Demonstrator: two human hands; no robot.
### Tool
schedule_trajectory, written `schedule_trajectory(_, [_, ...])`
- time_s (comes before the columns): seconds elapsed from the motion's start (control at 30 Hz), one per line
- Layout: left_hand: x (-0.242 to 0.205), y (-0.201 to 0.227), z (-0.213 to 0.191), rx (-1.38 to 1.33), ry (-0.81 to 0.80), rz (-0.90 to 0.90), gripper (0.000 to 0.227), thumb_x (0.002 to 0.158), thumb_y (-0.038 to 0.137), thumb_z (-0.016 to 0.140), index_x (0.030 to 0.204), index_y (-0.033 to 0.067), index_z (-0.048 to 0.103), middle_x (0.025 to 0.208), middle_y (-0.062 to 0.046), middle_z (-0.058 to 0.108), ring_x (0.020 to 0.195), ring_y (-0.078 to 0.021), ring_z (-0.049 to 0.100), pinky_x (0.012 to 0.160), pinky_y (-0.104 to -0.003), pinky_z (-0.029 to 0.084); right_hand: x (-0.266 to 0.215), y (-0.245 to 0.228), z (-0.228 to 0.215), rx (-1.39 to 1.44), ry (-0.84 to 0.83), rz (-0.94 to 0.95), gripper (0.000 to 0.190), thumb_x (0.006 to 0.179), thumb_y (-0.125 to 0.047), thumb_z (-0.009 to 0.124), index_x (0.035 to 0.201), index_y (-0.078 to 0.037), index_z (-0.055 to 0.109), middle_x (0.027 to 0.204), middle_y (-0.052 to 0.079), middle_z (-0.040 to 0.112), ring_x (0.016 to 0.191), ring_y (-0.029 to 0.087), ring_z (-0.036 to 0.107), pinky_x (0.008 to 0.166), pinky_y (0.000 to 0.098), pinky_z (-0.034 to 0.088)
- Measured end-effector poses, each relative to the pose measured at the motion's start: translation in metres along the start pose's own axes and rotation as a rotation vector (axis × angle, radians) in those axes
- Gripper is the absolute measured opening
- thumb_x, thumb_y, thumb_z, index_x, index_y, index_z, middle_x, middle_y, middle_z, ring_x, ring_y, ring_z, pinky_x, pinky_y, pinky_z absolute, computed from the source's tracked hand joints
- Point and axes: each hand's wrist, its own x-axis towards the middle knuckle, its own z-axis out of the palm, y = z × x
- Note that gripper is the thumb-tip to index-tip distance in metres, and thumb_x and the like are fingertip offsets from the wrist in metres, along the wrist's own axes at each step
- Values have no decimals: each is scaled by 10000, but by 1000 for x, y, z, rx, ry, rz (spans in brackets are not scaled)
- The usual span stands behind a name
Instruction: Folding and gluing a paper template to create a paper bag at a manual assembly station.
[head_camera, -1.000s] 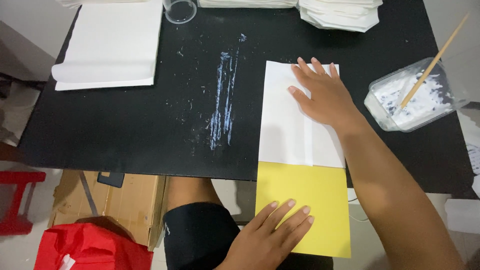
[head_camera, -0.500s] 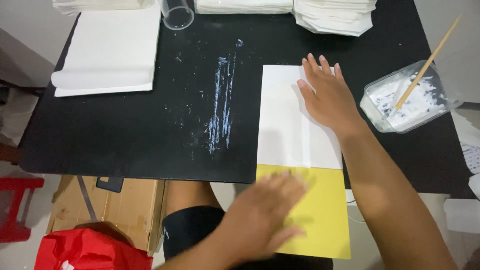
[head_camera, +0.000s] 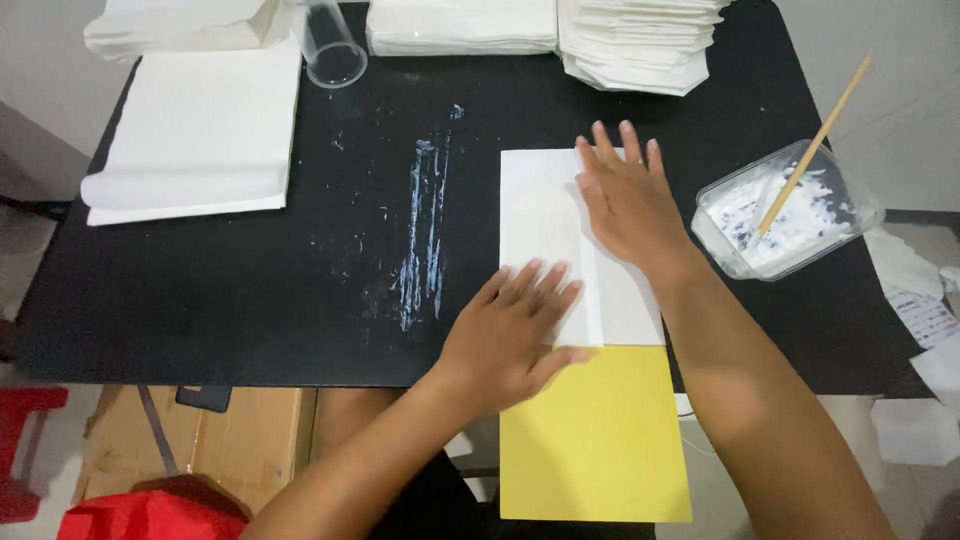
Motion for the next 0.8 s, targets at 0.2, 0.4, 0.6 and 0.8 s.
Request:
schedule_trajectory(0.2, [61, -35, 15, -55, 247, 52, 714, 1014, 565, 505, 1528, 72, 457, 1547, -200, 490, 1431, -421, 470, 1200, -568, 352, -23, -1, -17, 248, 83, 107, 607, 1132, -324, 190, 1593, 53, 311, 1664, 269, 231, 1554, 377, 148, 1263, 514, 70])
schedule_trajectory(0.4, [81, -45, -8, 47, -33, -107, 789, 1010, 674, 353, 1615, 168, 315, 1684, -78, 311, 1567, -249, 264, 1306, -434, 132, -31, 2, -23, 361, 83, 185, 594, 1130, -340, 223, 1590, 24, 319, 1664, 218, 252, 1549, 335, 191, 1274, 440, 104])
schedule_trajectory(0.6, [81, -66, -19, 35, -85, -144, 799, 1013, 676, 318, 1625, 162, 286, 1692, -84, 286, 1570, -252, 251, 1306, -429, 112, -32, -8, -17, 226, -30, 199, 611, 1115, -354, 278, 1596, 21, 303, 1680, 198, 226, 1562, 300, 175, 1283, 413, 81])
schedule_trajectory(0.8, [90, -73, -18, 44, -113, -161, 817, 1009, 702, 185, 1654, 200, 192, 1721, -66, 205, 1585, -265, 193, 1305, -459, 88, -31, -5, 1, 53, -220, 108, 691, 1086, -428, 280, 1613, 18, 239, 1704, 223, 129, 1579, 359, 82, 1272, 534, 35])
